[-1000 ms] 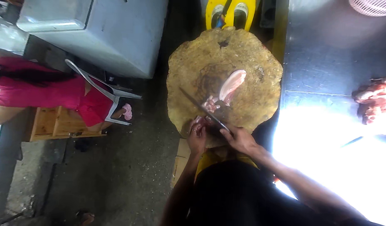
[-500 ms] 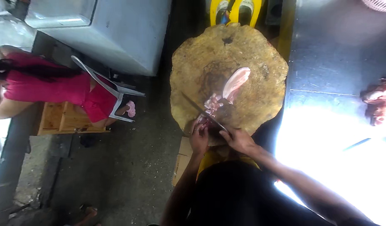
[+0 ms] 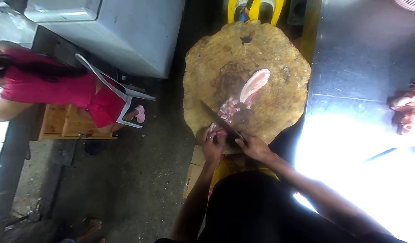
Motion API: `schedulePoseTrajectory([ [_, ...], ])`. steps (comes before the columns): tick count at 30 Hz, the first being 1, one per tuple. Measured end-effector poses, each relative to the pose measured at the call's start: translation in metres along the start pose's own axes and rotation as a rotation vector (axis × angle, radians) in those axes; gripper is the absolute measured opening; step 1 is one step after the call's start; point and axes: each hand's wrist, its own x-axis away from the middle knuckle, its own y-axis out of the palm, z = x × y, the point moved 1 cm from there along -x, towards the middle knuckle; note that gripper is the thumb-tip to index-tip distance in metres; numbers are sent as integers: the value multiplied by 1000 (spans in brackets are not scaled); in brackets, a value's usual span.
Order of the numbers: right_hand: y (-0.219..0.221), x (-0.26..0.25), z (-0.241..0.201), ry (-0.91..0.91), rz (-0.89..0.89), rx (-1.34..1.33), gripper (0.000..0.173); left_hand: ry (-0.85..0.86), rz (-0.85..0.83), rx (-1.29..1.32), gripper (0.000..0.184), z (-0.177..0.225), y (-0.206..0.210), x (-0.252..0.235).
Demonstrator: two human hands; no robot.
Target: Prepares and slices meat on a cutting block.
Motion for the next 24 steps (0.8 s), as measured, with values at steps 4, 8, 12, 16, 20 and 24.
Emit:
schedulePoseTrajectory([
  [4,-27,23,-13,-133,180,-86,50,-13,10,73,36,10,-5,4],
  [8,-45,54,-49,-520,544,-200,49,-6,-7,56,31,13,-6,0],
  [12,-24,52,-54,-730,644,-195,48,-48,-35,10,38,17,-11,3],
  [16,18,15,-22,-103,13,168,48,-25,53,61,19,10,-2,3],
  [20,16,4,-18,8,-116,162,47,7,22,37,27,9,-2,6],
  [24,7,-11,18,-8,-84,-237,46,3,7,-26,21,5,5,6],
])
